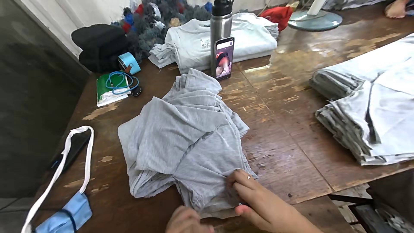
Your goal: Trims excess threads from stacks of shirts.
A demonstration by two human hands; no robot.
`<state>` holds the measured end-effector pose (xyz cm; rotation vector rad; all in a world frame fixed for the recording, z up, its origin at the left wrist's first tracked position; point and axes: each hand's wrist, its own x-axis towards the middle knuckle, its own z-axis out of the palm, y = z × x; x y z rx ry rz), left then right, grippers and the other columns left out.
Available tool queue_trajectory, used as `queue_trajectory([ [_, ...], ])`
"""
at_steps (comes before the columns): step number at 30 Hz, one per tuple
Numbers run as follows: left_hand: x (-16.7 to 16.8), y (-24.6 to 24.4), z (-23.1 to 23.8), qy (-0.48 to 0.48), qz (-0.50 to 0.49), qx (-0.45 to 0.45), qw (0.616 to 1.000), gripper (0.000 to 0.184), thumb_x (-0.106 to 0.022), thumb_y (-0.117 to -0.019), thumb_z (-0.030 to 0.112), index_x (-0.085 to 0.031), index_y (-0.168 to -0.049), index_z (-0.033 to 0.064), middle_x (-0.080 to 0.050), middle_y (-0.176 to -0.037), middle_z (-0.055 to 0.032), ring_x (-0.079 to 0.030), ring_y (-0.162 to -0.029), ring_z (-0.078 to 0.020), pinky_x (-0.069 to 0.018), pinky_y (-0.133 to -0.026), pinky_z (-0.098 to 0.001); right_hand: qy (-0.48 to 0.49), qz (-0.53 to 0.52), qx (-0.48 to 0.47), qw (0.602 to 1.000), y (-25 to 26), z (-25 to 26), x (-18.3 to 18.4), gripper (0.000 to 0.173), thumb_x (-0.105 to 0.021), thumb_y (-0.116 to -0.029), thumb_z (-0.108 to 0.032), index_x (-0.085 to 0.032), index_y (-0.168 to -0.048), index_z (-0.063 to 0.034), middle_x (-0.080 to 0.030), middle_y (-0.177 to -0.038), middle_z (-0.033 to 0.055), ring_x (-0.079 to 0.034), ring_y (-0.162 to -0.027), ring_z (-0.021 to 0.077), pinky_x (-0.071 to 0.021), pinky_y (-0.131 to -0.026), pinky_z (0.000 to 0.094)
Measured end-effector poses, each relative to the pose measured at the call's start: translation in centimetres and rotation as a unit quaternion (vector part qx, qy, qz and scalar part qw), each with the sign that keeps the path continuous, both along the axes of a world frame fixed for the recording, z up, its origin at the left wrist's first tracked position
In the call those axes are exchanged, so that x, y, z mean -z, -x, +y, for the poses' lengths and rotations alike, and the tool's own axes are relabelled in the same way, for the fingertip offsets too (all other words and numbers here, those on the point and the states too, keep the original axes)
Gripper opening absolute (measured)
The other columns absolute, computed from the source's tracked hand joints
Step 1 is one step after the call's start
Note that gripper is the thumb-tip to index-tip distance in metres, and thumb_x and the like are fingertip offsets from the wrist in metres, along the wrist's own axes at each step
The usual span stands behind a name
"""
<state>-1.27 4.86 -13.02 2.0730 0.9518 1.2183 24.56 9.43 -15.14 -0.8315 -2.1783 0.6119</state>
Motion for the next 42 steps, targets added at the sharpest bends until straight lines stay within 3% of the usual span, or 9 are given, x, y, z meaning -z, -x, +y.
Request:
queue_trajectory([
  [4,0.7,-1.6,1.0,-0.008,0.165,-0.214,0.963,0.068,-0.076,-0.0828,0.058,-0.067,-0.129,0.0091,-0.063,-0.100,-0.0132,-0.061,-0.098,-0.0216,-0.0520,-0.087,-0.0340,0.049,0.158,-0.042,0.985,0.1,-0.4,-1.9,0.059,-0.027,-0.1086,-0.056,-0.050,-0.085,-0.0069,-0.054,-0.098,0.0107,-0.057,-0.097,0.0151,-0.0491,-0.085,0.0244],
  [8,1.3,-2.5,1.6,-0.047,0.136,-0.253,0.957,0.042,-0.068,-0.0806,0.021,-0.072,-0.120,0.0072,-0.064,-0.087,-0.0099,-0.061,-0.084,-0.0137,-0.0501,-0.078,-0.0233,0.033,0.233,-0.081,0.969,0.3,-0.5,-2.7,0.054,-0.027,-0.1093,-0.054,-0.047,-0.087,-0.0088,-0.053,-0.096,0.0094,-0.058,-0.096,0.0133,-0.0488,-0.083,0.0215],
  [12,-1.4,-0.7,2.7,0.040,-0.212,-0.131,0.968,0.043,-0.049,-0.1081,0.031,-0.049,-0.151,0.0275,-0.060,-0.143,0.0102,-0.057,-0.130,-0.0026,-0.0479,-0.109,-0.0259,0.030,0.206,-0.013,0.978,0.3,-0.1,-2.3,0.055,-0.028,-0.1085,-0.056,-0.047,-0.087,-0.0087,-0.049,-0.098,0.0072,-0.054,-0.092,0.0073,-0.0459,-0.078,0.0164],
  [17,-4.2,3.7,3.6,0.036,-0.530,0.021,0.847,0.041,-0.049,-0.1066,0.031,-0.053,-0.147,0.0378,-0.057,-0.149,0.0087,-0.052,-0.139,-0.0162,-0.0455,-0.111,-0.0435,0.073,0.102,-0.001,0.992,0.3,0.0,-0.6,0.050,-0.050,-0.1047,-0.052,-0.057,-0.096,-0.0033,-0.054,-0.099,0.0099,-0.054,-0.082,0.0099,-0.0484,-0.070,0.0209],
  [22,-0.9,1.7,2.1,0.053,-0.162,-0.011,0.985,0.025,-0.053,-0.1056,0.040,-0.069,-0.122,0.0308,-0.071,-0.114,0.0162,-0.062,-0.116,-0.0007,-0.0485,-0.103,-0.0229,-0.006,-0.001,-0.046,0.999,0.2,-0.1,0.8,0.023,-0.071,-0.0904,-0.030,-0.063,-0.086,-0.0085,-0.066,-0.093,0.0092,-0.062,-0.096,0.0259,-0.0513,-0.086,0.0380],
  [26,0.8,0.1,1.3,0.036,0.125,-0.050,0.990,0.020,-0.069,-0.0956,0.037,-0.079,-0.102,0.0205,-0.073,-0.102,0.0032,-0.059,-0.114,-0.0144,-0.0429,-0.103,-0.0332,-0.029,-0.024,-0.069,0.997,0.1,0.0,1.0,0.012,-0.068,-0.0885,-0.020,-0.062,-0.082,-0.0120,-0.066,-0.090,0.0050,-0.062,-0.096,0.0253,-0.0495,-0.083,0.0400],
  [29,1.5,-0.5,1.0,0.008,0.152,-0.085,0.985,0.027,-0.076,-0.0888,0.044,-0.077,-0.099,0.0191,-0.069,-0.094,0.0003,-0.061,-0.106,-0.0143,-0.0476,-0.097,-0.0289,0.008,0.021,-0.087,0.996,0.0,-0.1,0.8,0.014,-0.061,-0.0913,-0.018,-0.060,-0.079,-0.0102,-0.065,-0.087,0.0069,-0.060,-0.092,0.0247,-0.0458,-0.081,0.0393],
  [34,2.1,-0.8,0.7,-0.044,0.080,-0.149,0.985,0.009,-0.071,-0.0876,0.008,-0.074,-0.096,0.0077,-0.061,-0.090,-0.0065,-0.060,-0.097,-0.0077,-0.0476,-0.091,-0.0141,0.029,0.164,-0.104,0.981,-0.3,0.1,-0.4,0.018,-0.061,-0.0957,-0.014,-0.053,-0.081,-0.0060,-0.060,-0.087,0.0101,-0.059,-0.087,0.0186,-0.0485,-0.079,0.0285],
  [42,1.7,-1.8,0.0,-0.020,0.057,-0.200,0.978,0.017,-0.074,-0.0860,0.005,-0.077,-0.102,-0.0002,-0.073,-0.098,-0.0101,-0.068,-0.095,-0.0008,-0.0524,-0.087,-0.0116,-0.095,0.166,0.131,0.973,1.5,1.6,-2.0,0.014,-0.063,-0.0952,-0.011,-0.052,-0.087,-0.0061,-0.060,-0.097,0.0089,-0.059,-0.081,0.0071,-0.0508,-0.069,0.0145],
])
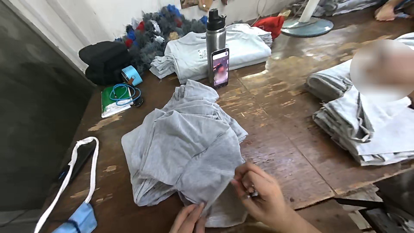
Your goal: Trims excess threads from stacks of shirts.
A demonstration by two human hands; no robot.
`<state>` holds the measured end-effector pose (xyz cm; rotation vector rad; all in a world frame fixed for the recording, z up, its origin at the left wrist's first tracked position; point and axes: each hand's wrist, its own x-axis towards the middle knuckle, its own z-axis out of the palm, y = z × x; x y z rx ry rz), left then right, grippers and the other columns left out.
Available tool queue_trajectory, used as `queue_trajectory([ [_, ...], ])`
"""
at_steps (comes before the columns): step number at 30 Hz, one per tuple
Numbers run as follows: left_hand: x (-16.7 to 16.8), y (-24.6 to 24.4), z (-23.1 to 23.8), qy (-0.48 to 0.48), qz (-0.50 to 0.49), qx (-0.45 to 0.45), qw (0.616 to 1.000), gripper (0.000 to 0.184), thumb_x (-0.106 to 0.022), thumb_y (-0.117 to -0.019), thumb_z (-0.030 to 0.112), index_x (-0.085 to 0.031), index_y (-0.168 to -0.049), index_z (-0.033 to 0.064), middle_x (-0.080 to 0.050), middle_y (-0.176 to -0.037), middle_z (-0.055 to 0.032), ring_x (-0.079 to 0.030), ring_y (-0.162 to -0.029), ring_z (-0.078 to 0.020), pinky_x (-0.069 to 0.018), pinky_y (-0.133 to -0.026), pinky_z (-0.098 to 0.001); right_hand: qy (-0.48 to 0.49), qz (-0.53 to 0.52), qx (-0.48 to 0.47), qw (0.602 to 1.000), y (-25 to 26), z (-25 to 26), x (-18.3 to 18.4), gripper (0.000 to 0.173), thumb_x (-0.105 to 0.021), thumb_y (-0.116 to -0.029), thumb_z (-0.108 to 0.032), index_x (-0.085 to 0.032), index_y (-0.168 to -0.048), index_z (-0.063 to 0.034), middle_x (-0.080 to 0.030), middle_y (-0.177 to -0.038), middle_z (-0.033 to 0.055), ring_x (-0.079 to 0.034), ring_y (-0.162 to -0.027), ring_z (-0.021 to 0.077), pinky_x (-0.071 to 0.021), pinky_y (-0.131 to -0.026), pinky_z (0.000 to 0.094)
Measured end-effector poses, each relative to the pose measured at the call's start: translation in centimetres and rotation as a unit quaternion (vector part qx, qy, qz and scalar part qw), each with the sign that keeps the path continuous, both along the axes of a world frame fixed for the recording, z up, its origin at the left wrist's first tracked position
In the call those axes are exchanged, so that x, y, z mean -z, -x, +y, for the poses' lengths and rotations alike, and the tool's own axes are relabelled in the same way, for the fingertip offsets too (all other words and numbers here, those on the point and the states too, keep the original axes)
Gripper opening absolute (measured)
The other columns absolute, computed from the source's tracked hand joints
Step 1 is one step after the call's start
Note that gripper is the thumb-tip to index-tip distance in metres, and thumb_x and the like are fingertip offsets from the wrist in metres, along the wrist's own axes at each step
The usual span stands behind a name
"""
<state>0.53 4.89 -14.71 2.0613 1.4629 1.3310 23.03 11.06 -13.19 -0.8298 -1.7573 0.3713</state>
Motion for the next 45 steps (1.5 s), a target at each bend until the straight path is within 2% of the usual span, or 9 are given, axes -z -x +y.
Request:
queue_trajectory([
  [3,-0.5,-0.6,-0.1,0.071,-0.195,0.022,0.978,0.036,-0.070,-0.0937,0.004,-0.064,-0.129,0.0005,-0.075,-0.108,0.0062,-0.070,-0.096,0.0028,-0.0593,-0.086,-0.0194,0.077,-0.052,-0.005,0.996,2.5,-0.5,1.2,0.015,-0.069,-0.0882,-0.014,-0.064,-0.096,-0.0028,-0.064,-0.111,0.0147,-0.064,-0.087,0.0144,-0.0562,-0.071,0.0236],
  [5,-0.7,-0.6,0.0,0.116,-0.343,0.062,0.930,0.043,-0.066,-0.0981,0.009,-0.058,-0.139,0.0194,-0.076,-0.111,0.0119,-0.071,-0.099,-0.0015,-0.0597,-0.089,-0.0242,0.069,-0.103,-0.044,0.991,3.4,-0.8,2.0,0.015,-0.070,-0.0875,-0.018,-0.064,-0.095,-0.0057,-0.068,-0.112,0.0141,-0.066,-0.104,0.0246,-0.0572,-0.085,0.0360],
  [9,-0.4,-0.7,-0.5,0.126,-0.442,0.082,0.884,0.031,-0.068,-0.0967,0.014,-0.072,-0.117,0.0367,-0.075,-0.110,0.0151,-0.069,-0.099,0.0012,-0.0577,-0.088,-0.0202,0.016,-0.067,-0.143,0.987,3.6,-1.2,1.4,0.015,-0.069,-0.0907,-0.016,-0.057,-0.094,-0.0076,-0.065,-0.116,0.0134,-0.063,-0.111,0.0239,-0.0544,-0.093,0.0340],
  [12,-0.1,-0.9,-0.9,0.104,-0.420,0.113,0.894,0.030,-0.070,-0.0954,0.011,-0.075,-0.116,0.0321,-0.070,-0.119,0.0149,-0.066,-0.106,-0.0002,-0.0565,-0.091,-0.0204,-0.021,-0.027,-0.192,0.981,4.6,-1.6,0.8,0.007,-0.062,-0.0965,-0.006,-0.057,-0.093,-0.0049,-0.064,-0.125,0.0183,-0.062,-0.121,0.0267,-0.0506,-0.105,0.0352],
  [16,-0.1,-1.2,-1.6,0.101,-0.418,0.113,0.896,0.030,-0.069,-0.0967,0.010,-0.073,-0.120,0.0288,-0.069,-0.122,0.0132,-0.065,-0.109,-0.0006,-0.0554,-0.094,-0.0204,-0.092,-0.064,-0.188,0.976,5.4,-1.6,0.8,0.009,-0.053,-0.1024,-0.005,-0.060,-0.097,-0.0079,-0.064,-0.129,0.0161,-0.063,-0.119,0.0272,-0.0516,-0.100,0.0362],
  [20,-0.3,-1.1,-2.1,0.084,-0.396,0.125,0.906,0.038,-0.064,-0.0995,0.009,-0.066,-0.130,0.0305,-0.066,-0.128,0.0134,-0.063,-0.115,-0.0017,-0.0530,-0.099,-0.0220,-0.141,-0.073,-0.175,0.972,5.2,-1.4,0.7,0.013,-0.052,-0.1032,-0.006,-0.062,-0.096,-0.0106,-0.068,-0.121,0.0111,-0.063,-0.111,0.0247,-0.0510,-0.093,0.0347],
  [30,0.7,-1.2,-2.5,0.054,-0.349,0.101,0.930,0.037,-0.067,-0.0957,0.003,-0.071,-0.123,0.0271,-0.066,-0.125,0.0130,-0.063,-0.112,-0.0014,-0.0545,-0.096,-0.0212,-0.133,-0.022,-0.215,0.967,4.9,-1.8,0.8,0.013,-0.058,-0.1002,-0.003,-0.062,-0.088,-0.0059,-0.068,-0.093,0.0118,-0.065,-0.092,0.0235,-0.0547,-0.083,0.0308],
  [36,0.7,-1.2,-2.6,0.052,-0.293,0.080,0.951,0.039,-0.068,-0.0955,0.005,-0.070,-0.127,0.0278,-0.063,-0.128,0.0158,-0.061,-0.113,0.0019,-0.0546,-0.094,-0.0184,-0.090,0.004,-0.236,0.967,4.6,-2.2,0.5,0.012,-0.061,-0.0977,-0.001,-0.060,-0.087,-0.0039,-0.067,-0.093,0.0130,-0.064,-0.090,0.0233,-0.0537,-0.083,0.0291],
  [45,-0.1,-1.2,-2.5,0.003,-0.146,0.012,0.989,0.017,-0.072,-0.0952,0.017,-0.074,-0.112,0.0141,-0.059,-0.106,0.0053,-0.056,-0.098,0.0072,-0.0481,-0.087,-0.0085,-0.058,0.011,-0.253,0.966,4.5,-3.3,-0.2,0.010,-0.061,-0.0973,0.000,-0.061,-0.087,-0.0024,-0.065,-0.093,0.0148,-0.063,-0.092,0.0245,-0.0532,-0.085,0.0294],
])
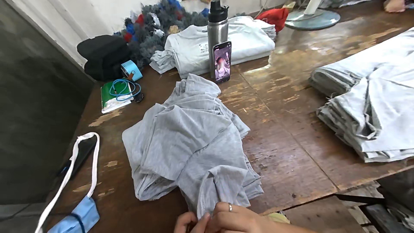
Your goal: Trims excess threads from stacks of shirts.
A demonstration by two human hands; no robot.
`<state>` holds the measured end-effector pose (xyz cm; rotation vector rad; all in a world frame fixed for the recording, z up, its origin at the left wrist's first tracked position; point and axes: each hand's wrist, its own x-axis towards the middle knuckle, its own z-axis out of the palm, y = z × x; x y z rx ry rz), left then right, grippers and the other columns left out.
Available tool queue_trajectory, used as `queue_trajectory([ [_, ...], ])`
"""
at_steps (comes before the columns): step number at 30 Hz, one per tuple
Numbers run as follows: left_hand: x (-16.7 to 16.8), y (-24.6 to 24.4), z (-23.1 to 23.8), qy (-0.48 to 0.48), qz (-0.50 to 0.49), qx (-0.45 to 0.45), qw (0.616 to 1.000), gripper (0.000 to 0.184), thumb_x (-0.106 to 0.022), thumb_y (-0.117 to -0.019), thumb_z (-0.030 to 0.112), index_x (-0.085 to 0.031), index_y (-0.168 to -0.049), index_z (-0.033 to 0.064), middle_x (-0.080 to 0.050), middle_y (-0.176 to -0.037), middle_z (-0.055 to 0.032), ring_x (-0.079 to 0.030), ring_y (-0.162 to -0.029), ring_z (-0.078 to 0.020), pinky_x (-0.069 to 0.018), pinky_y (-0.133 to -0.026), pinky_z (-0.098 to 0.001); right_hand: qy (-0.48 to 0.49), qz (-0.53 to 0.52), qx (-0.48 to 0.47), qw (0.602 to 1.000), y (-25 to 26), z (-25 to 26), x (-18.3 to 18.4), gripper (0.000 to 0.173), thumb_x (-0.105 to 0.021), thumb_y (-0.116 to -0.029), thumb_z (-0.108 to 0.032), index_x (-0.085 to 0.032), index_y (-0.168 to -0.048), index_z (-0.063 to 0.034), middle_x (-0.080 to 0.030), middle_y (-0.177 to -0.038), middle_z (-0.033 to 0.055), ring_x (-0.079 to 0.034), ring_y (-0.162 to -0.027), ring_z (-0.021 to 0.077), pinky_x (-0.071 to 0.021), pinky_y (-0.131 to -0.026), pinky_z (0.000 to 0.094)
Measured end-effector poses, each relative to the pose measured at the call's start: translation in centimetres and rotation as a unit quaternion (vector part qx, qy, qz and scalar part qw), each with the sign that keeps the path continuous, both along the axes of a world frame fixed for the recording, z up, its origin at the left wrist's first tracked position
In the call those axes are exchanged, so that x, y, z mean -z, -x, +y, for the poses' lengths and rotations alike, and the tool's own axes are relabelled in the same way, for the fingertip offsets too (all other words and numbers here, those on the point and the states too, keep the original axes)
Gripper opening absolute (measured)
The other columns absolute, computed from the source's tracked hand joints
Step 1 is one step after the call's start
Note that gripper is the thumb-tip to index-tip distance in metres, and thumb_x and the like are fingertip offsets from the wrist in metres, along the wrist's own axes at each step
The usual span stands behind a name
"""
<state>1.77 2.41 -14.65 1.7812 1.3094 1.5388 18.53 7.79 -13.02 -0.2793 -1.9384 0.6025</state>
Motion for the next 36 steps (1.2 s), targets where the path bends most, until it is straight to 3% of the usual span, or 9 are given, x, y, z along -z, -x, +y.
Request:
queue_trajectory([
  [3,-0.2,-0.1,-0.1,-0.006,0.016,-0.007,1.000,0.015,-0.071,-0.0959,0.018,-0.075,-0.110,0.0146,-0.063,-0.110,0.0053,-0.059,-0.102,0.0073,-0.0504,-0.090,-0.0102,0.014,0.003,-0.023,1.000,0.0,-0.5,-0.2,0.010,-0.060,-0.0973,0.000,-0.062,-0.088,-0.0014,-0.066,-0.093,0.0153,-0.064,-0.093,0.0251,-0.0534,-0.087,0.0294],
  [7,0.2,0.0,0.0,0.002,-0.043,-0.003,0.999,0.021,-0.072,-0.0941,0.010,-0.076,-0.112,0.0183,-0.067,-0.114,0.0102,-0.063,-0.104,0.0037,-0.0553,-0.090,-0.0155,0.056,0.019,-0.047,0.997,-0.4,-0.4,-0.4,0.009,-0.061,-0.0949,0.001,-0.060,-0.086,-0.0005,-0.065,-0.095,0.0167,-0.064,-0.095,0.0254,-0.0532,-0.088,0.0304],
  [9,0.4,0.3,0.0,0.025,-0.082,0.007,0.996,0.026,-0.071,-0.0941,0.007,-0.077,-0.114,0.0224,-0.069,-0.115,0.0135,-0.065,-0.105,0.0028,-0.0567,-0.090,-0.0172,0.078,-0.022,0.016,0.997,-0.8,0.2,0.0,0.009,-0.063,-0.0967,-0.007,-0.059,-0.089,-0.0040,-0.067,-0.106,0.0149,-0.064,-0.103,0.0235,-0.0531,-0.093,0.0306],
  [11,0.2,0.4,0.1,0.058,-0.126,0.011,0.990,0.025,-0.070,-0.0956,0.011,-0.078,-0.112,0.0281,-0.071,-0.112,0.0180,-0.066,-0.102,0.0042,-0.0571,-0.088,-0.0166,0.097,-0.087,0.090,0.987,-1.2,1.0,0.8,0.017,-0.061,-0.1002,-0.022,-0.061,-0.097,-0.0053,-0.067,-0.111,0.0122,-0.063,-0.106,0.0211,-0.0520,-0.094,0.0309],
  [12,0.2,0.4,0.2,0.068,-0.156,0.020,0.985,0.024,-0.068,-0.0975,0.015,-0.078,-0.113,0.0304,-0.072,-0.112,0.0194,-0.066,-0.101,0.0052,-0.0564,-0.088,-0.0154,0.109,-0.104,0.114,0.982,-1.4,1.4,1.2,0.027,-0.060,-0.1017,-0.031,-0.063,-0.102,-0.0040,-0.067,-0.105,0.0114,-0.064,-0.099,0.0196,-0.0536,-0.089,0.0302],
  [14,0.3,0.4,0.4,0.088,-0.226,0.033,0.970,0.023,-0.066,-0.0990,0.019,-0.078,-0.113,0.0317,-0.074,-0.110,0.0183,-0.068,-0.098,0.0051,-0.0565,-0.086,-0.0153,0.126,-0.122,0.138,0.975,-1.7,1.5,1.9,0.041,-0.054,-0.1044,-0.043,-0.061,-0.098,-0.0036,-0.060,-0.083,0.0088,-0.059,-0.076,0.0165,-0.0522,-0.071,0.0283],
  [19,0.0,-0.1,0.4,0.117,-0.333,0.045,0.934,0.018,-0.065,-0.0986,0.028,-0.079,-0.110,0.0319,-0.076,-0.106,0.0147,-0.069,-0.097,0.0030,-0.0574,-0.087,-0.0194,0.091,-0.173,0.150,0.969,-2.2,0.6,2.6,0.042,-0.050,-0.1051,-0.046,-0.057,-0.087,-0.0084,-0.053,-0.069,0.0049,-0.055,-0.062,0.0163,-0.0473,-0.058,0.0296],
  [27,-0.1,0.6,-0.3,0.095,-0.327,0.103,0.934,0.020,-0.069,-0.0965,0.022,-0.079,-0.112,0.0295,-0.074,-0.117,0.0117,-0.068,-0.107,-0.0011,-0.0573,-0.092,-0.0220,0.043,-0.193,0.178,0.964,-2.0,0.1,2.9,0.039,-0.050,-0.1050,-0.046,-0.057,-0.083,-0.0133,-0.054,-0.066,0.0017,-0.056,-0.060,0.0154,-0.0468,-0.056,0.0301],
  [36,-0.4,0.7,-0.4,0.072,-0.275,0.114,0.952,0.024,-0.068,-0.0974,0.014,-0.078,-0.116,0.0259,-0.072,-0.121,0.0117,-0.067,-0.109,-0.0009,-0.0561,-0.094,-0.0202,-0.004,-0.237,0.222,0.946,-0.3,0.3,2.2,0.045,-0.037,-0.1084,-0.046,-0.057,-0.085,-0.0141,-0.051,-0.059,-0.0009,-0.054,-0.051,0.0161,-0.0423,-0.047,0.0318],
])
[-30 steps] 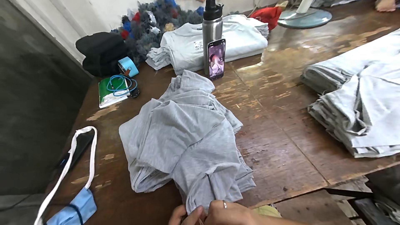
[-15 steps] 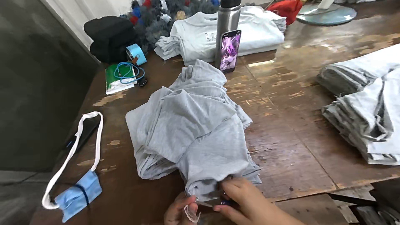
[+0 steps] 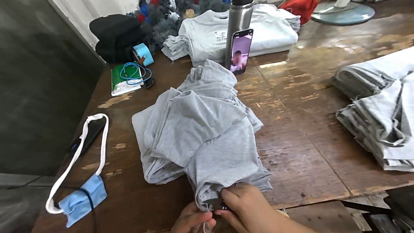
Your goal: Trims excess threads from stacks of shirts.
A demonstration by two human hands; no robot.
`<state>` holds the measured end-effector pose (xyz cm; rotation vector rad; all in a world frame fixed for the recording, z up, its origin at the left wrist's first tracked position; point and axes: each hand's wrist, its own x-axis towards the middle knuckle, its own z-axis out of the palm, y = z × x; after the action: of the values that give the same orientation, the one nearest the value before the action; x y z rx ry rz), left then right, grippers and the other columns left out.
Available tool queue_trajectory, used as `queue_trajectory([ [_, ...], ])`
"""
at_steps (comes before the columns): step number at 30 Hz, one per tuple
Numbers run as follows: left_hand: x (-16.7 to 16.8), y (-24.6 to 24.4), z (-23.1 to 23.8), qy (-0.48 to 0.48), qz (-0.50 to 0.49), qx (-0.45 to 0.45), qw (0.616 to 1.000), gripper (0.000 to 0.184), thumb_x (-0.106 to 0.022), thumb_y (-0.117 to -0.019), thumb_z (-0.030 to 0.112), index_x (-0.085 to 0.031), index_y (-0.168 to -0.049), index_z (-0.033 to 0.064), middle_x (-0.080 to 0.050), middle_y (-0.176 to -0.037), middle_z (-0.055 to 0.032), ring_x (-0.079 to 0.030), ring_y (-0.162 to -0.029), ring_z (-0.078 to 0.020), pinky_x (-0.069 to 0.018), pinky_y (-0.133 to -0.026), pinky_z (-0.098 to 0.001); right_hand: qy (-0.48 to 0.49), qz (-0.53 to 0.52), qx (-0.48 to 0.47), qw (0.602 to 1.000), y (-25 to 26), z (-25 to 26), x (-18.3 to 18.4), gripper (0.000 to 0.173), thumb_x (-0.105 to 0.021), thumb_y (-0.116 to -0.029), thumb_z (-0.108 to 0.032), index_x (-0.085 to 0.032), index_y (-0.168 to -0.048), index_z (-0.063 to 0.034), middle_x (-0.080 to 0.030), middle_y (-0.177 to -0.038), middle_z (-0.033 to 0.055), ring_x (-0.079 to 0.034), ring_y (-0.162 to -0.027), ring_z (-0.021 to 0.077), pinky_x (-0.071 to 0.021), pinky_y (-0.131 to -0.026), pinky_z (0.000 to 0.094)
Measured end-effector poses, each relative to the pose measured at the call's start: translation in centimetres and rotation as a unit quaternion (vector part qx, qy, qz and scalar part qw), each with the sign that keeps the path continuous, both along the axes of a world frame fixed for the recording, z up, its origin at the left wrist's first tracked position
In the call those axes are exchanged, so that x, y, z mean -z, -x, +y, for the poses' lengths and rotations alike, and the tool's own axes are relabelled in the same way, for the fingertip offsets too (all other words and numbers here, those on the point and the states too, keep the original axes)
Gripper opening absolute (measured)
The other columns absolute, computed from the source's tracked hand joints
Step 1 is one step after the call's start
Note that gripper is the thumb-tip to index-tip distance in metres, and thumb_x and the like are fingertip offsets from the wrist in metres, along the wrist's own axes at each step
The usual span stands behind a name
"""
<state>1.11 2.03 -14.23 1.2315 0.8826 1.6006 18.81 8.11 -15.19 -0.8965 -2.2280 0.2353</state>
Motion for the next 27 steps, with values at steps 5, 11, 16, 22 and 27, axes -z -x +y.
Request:
queue_trajectory([
  [5,0.2,0.3,0.0,-0.011,0.018,0.004,1.000,0.022,-0.067,-0.0983,0.015,-0.077,-0.116,0.0244,-0.073,-0.120,0.0102,-0.068,-0.109,-0.0023,-0.0569,-0.093,-0.0211,0.013,0.024,0.000,1.000,-0.5,0.0,-0.6,0.045,-0.035,-0.1087,-0.043,-0.056,-0.083,-0.0135,-0.048,-0.057,-0.0009,-0.052,-0.050,0.0147,-0.0405,-0.046,0.0303],
  [11,-0.4,-0.5,0.2,0.006,0.039,-0.061,0.997,0.021,-0.072,-0.0937,0.009,-0.075,-0.108,0.0232,-0.075,-0.107,0.0121,-0.070,-0.095,0.0013,-0.0592,-0.084,-0.0175,-0.039,0.116,0.072,0.990,-1.2,2.2,-1.7,0.031,-0.059,-0.0990,-0.041,-0.056,-0.093,-0.0110,-0.059,-0.094,0.0080,-0.057,-0.088,0.0197,-0.0478,-0.075,0.0300],
  [16,-0.2,-0.1,0.1,-0.031,0.099,-0.087,0.991,0.023,-0.073,-0.0927,0.006,-0.072,-0.108,0.0230,-0.073,-0.102,0.0135,-0.069,-0.090,0.0026,-0.0592,-0.080,-0.0165,0.019,0.117,0.045,0.992,-1.7,3.9,-1.3,0.012,-0.063,-0.0885,-0.015,-0.061,-0.095,-0.0044,-0.066,-0.101,0.0121,-0.063,-0.088,0.0181,-0.0532,-0.075,0.0260],
  [22,0.7,1.9,0.4,-0.106,0.279,-0.076,0.951,0.009,-0.075,-0.0899,0.008,-0.068,-0.095,0.0115,-0.070,-0.102,0.0054,-0.066,-0.103,-0.0004,-0.0560,-0.091,-0.0175,0.068,0.307,-0.089,0.945,-5.4,2.6,-1.9,0.010,-0.057,-0.0946,-0.011,-0.048,-0.099,-0.0137,-0.070,-0.093,0.0002,-0.068,-0.086,0.0063,-0.0551,-0.077,0.0201],
  [27,0.6,2.3,1.0,-0.059,0.352,-0.034,0.933,0.004,-0.075,-0.0835,0.005,-0.071,-0.082,0.0063,-0.073,-0.091,-0.0001,-0.068,-0.095,-0.0017,-0.0548,-0.087,-0.0147,0.121,0.032,-0.024,0.992,-6.2,2.2,-0.5,0.015,-0.054,-0.0920,-0.021,-0.061,-0.095,-0.0072,-0.060,-0.083,0.0070,-0.060,-0.078,0.0191,-0.0519,-0.070,0.0326],
])
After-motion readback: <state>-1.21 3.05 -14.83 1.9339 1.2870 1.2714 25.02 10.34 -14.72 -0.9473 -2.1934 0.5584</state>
